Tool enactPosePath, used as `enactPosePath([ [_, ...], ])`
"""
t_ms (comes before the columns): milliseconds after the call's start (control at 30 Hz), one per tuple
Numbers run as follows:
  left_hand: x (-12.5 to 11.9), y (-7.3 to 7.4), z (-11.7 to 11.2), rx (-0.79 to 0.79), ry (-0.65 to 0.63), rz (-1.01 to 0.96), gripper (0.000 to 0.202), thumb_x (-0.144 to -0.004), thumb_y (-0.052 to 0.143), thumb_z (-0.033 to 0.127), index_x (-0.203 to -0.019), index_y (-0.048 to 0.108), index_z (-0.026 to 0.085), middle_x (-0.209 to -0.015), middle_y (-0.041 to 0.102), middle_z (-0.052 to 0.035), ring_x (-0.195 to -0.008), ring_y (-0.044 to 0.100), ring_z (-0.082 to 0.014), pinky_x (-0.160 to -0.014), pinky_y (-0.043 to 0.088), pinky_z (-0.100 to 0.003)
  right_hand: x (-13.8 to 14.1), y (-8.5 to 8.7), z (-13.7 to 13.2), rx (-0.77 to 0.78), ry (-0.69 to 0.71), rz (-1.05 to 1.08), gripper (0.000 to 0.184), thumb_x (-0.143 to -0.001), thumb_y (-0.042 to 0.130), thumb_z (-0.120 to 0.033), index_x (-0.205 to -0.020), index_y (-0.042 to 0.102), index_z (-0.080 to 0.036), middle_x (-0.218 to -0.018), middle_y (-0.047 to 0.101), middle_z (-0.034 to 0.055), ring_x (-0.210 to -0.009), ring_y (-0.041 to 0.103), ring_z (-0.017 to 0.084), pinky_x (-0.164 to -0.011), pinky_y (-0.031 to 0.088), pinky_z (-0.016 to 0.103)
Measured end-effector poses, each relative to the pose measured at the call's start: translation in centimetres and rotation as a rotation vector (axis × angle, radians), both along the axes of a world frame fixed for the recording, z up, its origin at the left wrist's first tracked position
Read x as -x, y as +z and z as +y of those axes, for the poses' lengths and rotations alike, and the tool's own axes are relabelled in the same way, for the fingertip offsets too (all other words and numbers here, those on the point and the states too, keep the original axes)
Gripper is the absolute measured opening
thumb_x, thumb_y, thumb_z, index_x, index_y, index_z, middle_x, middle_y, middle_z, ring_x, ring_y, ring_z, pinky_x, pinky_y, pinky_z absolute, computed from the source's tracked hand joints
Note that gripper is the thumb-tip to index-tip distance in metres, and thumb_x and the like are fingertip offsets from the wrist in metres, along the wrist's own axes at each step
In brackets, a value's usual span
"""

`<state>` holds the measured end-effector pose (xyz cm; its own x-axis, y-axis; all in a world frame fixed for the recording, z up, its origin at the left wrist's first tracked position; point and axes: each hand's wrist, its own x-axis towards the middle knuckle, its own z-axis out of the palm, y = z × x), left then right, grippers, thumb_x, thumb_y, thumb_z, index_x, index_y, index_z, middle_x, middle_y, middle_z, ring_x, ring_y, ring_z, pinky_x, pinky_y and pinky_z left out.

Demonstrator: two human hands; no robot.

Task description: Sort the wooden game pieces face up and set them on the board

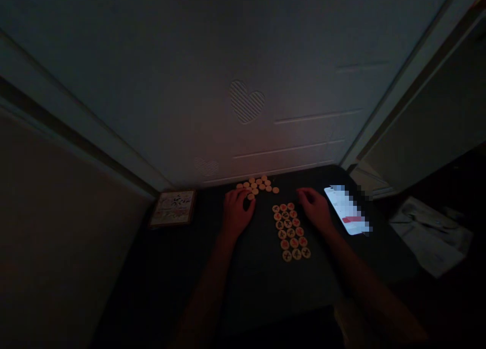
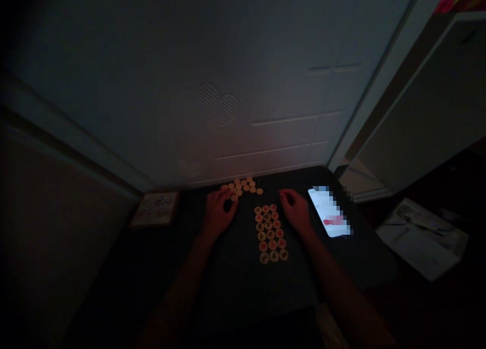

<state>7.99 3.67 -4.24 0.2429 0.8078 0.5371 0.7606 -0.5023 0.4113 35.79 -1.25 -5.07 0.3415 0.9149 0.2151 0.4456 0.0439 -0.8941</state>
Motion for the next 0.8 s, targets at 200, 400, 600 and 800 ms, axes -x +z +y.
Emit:
enactPosePath([
  [200,1.2,-0.6,0.8,0.009,0.005,-0.001,0.043,-0.093,0.065,0.038,-0.132,0.058,0.022,-0.141,0.057,-0.012,-0.137,0.046,-0.0316,-0.115,0.039,-0.052,0.2,0.5,1.8,0.072,0.102,-0.027,0.031,-0.093,0.059,-0.045,-0.107,0.074,-0.022,-0.104,0.077,0.0073,-0.09,0.072,0.024,-0.082,0.056,0.038],
  [400,1.4,-1.5,1.2,0.068,0.001,0.044,0.046,-0.092,0.065,0.04,-0.134,0.058,0.023,-0.148,0.053,-0.0118,-0.141,0.045,-0.0337,-0.117,0.037,-0.056,0.5,1.0,5.4,-0.032,0.361,-0.19,0.023,-0.093,0.063,-0.039,-0.106,0.075,-0.024,-0.108,0.076,0.0059,-0.098,0.071,0.022,-0.089,0.055,0.038],
  [600,1.4,-1.1,0.8,0.076,-0.023,0.044,0.039,-0.092,0.065,0.036,-0.129,0.061,0.025,-0.144,0.057,-0.0108,-0.135,0.051,-0.0312,-0.114,0.04,-0.054,0.8,0.5,6.2,-0.166,0.482,-0.393,0.02,-0.095,0.062,-0.033,-0.109,0.076,-0.027,-0.114,0.076,0.005,-0.108,0.069,0.024,-0.097,0.053,0.044],
  [800,1.2,-0.5,0.4,0.06,-0.028,0.019,0.038,-0.09,0.068,0.033,-0.127,0.062,0.025,-0.142,0.057,-0.0102,-0.134,0.05,-0.0316,-0.113,0.042,-0.055,1.0,0.3,6.3,-0.182,0.565,-0.455,0.026,-0.095,0.063,-0.033,-0.118,0.074,-0.03,-0.123,0.074,0.0035,-0.114,0.068,0.026,-0.099,0.051,0.048],
])
